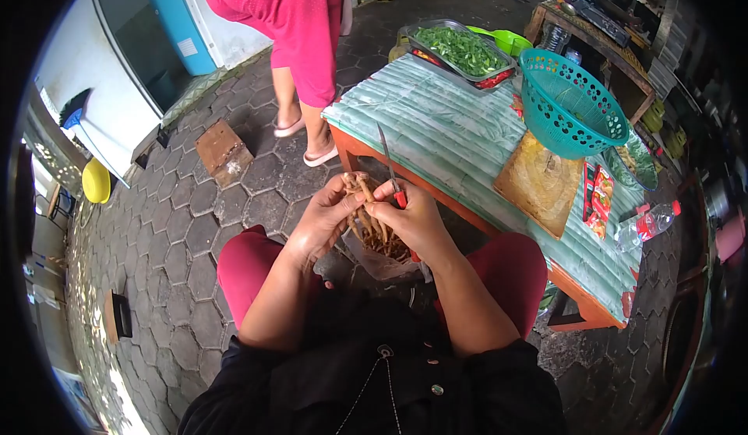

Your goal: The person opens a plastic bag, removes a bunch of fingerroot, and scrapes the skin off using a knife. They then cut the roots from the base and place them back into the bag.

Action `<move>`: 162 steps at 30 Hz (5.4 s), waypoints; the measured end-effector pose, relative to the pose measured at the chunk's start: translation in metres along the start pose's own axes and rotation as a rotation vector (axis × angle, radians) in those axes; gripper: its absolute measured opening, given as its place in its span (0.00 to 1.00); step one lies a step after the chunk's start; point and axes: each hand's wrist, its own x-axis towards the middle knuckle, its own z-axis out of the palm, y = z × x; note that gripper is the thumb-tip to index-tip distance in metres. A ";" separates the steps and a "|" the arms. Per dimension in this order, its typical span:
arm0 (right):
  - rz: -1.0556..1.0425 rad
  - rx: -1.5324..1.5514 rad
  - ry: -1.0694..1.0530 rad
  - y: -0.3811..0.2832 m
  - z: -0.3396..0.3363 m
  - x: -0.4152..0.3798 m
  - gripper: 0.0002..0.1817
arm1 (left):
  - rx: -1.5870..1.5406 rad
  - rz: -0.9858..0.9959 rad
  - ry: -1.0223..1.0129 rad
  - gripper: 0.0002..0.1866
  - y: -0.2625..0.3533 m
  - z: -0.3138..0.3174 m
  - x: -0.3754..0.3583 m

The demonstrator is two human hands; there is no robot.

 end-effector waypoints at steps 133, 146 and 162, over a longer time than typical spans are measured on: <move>-0.058 -0.527 0.086 0.032 -0.032 0.012 0.20 | 0.259 0.114 0.035 0.11 0.030 -0.021 0.004; -0.133 -0.285 -0.138 -0.010 -0.021 -0.003 0.18 | 0.205 0.218 0.115 0.15 0.033 -0.023 0.001; -0.554 -1.053 0.036 -0.013 -0.027 -0.001 0.23 | -0.177 0.113 -0.002 0.18 0.040 -0.016 0.000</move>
